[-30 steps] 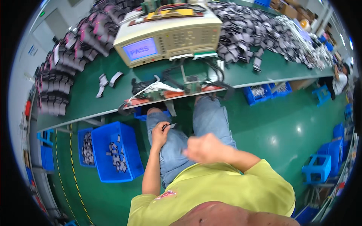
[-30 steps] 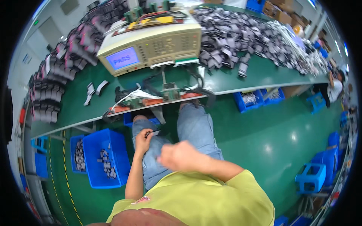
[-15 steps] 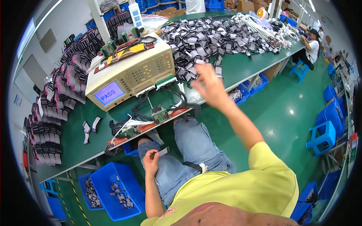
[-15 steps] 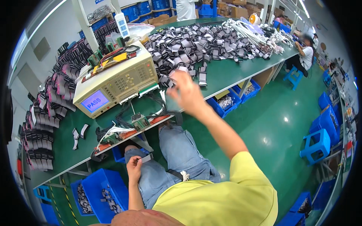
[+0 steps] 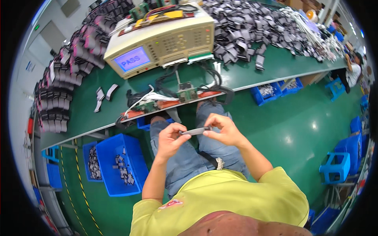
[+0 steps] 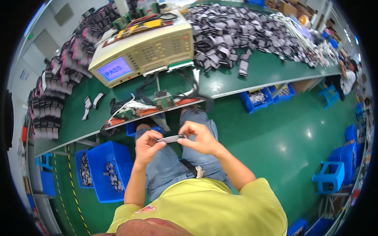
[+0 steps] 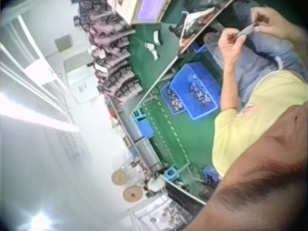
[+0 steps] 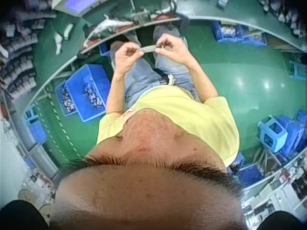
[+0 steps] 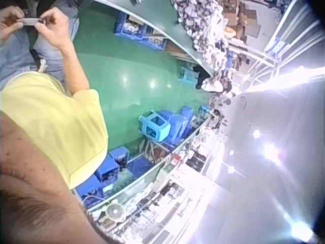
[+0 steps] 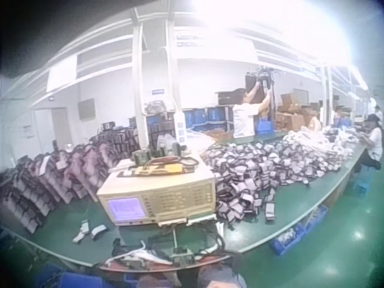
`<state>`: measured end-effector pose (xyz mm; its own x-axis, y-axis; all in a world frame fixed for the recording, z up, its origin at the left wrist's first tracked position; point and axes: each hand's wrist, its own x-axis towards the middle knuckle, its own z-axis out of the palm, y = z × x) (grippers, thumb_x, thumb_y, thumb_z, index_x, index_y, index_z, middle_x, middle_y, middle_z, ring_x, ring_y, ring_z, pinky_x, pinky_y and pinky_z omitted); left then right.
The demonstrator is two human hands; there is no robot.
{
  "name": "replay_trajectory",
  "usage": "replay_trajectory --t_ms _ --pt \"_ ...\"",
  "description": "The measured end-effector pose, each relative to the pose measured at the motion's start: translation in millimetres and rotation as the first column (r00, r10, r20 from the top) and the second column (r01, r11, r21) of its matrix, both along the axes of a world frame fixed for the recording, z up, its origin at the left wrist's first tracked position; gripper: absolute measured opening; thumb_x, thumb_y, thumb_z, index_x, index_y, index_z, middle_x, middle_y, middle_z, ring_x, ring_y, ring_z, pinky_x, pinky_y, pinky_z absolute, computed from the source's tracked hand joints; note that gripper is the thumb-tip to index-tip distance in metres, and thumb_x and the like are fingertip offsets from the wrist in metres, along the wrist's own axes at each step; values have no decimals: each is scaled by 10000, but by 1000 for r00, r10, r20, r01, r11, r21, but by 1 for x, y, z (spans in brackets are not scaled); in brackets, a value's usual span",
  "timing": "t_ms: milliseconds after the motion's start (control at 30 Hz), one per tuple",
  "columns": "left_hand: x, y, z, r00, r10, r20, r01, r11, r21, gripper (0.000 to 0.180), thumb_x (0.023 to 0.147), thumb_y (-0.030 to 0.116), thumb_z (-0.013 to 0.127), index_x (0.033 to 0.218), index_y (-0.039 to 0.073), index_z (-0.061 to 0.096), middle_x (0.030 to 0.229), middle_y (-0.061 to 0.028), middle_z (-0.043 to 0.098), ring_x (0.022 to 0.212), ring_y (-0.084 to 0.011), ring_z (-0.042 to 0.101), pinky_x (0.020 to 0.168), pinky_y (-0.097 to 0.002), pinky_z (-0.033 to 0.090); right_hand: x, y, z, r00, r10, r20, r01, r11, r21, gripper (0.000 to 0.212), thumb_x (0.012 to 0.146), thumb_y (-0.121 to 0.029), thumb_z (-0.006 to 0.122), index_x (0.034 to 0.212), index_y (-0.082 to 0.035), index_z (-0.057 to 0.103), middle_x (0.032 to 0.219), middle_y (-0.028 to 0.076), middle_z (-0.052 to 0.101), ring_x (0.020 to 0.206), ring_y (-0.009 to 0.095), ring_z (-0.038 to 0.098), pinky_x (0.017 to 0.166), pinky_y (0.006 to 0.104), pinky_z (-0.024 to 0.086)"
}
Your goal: Testing small electronic ribbon cable assemblies using a specialized test fixture on an assembly line.
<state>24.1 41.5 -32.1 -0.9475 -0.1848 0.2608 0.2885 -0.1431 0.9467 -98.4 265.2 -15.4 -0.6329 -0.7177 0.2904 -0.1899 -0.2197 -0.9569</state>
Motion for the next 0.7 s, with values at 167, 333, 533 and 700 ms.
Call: replay_trajectory --t_ms 167,333,533,700 --pt "-2 6 9 999 29 17 -27 995 -99 240 864 -106 800 1038 -14 664 1035 -106 666 915 -149 635 806 -275 514 2 -10 7 991 3 -137 5 998 55 243 869 -84 843 1015 -8 665 934 57 679 810 127 637 733 304 525" --pt "-6 6 25 999 46 22 -45 998 -49 210 881 -110 781 1032 -20 665 1039 -112 690 944 -155 656 822 -276 529 1 -13 23 971 0 -238 17 998 67 270 875 -79 844 1078 -16 678 943 40 686 843 121 649 759 297 526" --pt "-12 2 17 998 56 -4 -57 995 -82 227 883 -113 779 1053 -13 665 1042 -107 696 928 -143 664 784 -258 534 -2 -19 15 997 3 75 -1 1000 -27 392 875 -23 840 1223 -39 660 1004 44 695 892 119 648 795 279 522" --pt "-23 2 21 991 132 -27 -134 989 -64 186 904 -61 794 1051 -13 690 1010 -69 724 881 -102 682 758 -232 547 -7 -23 12 995 -88 55 89 996 -29 331 903 -32 812 1203 -18 671 986 23 701 865 76 641 779 255 541"
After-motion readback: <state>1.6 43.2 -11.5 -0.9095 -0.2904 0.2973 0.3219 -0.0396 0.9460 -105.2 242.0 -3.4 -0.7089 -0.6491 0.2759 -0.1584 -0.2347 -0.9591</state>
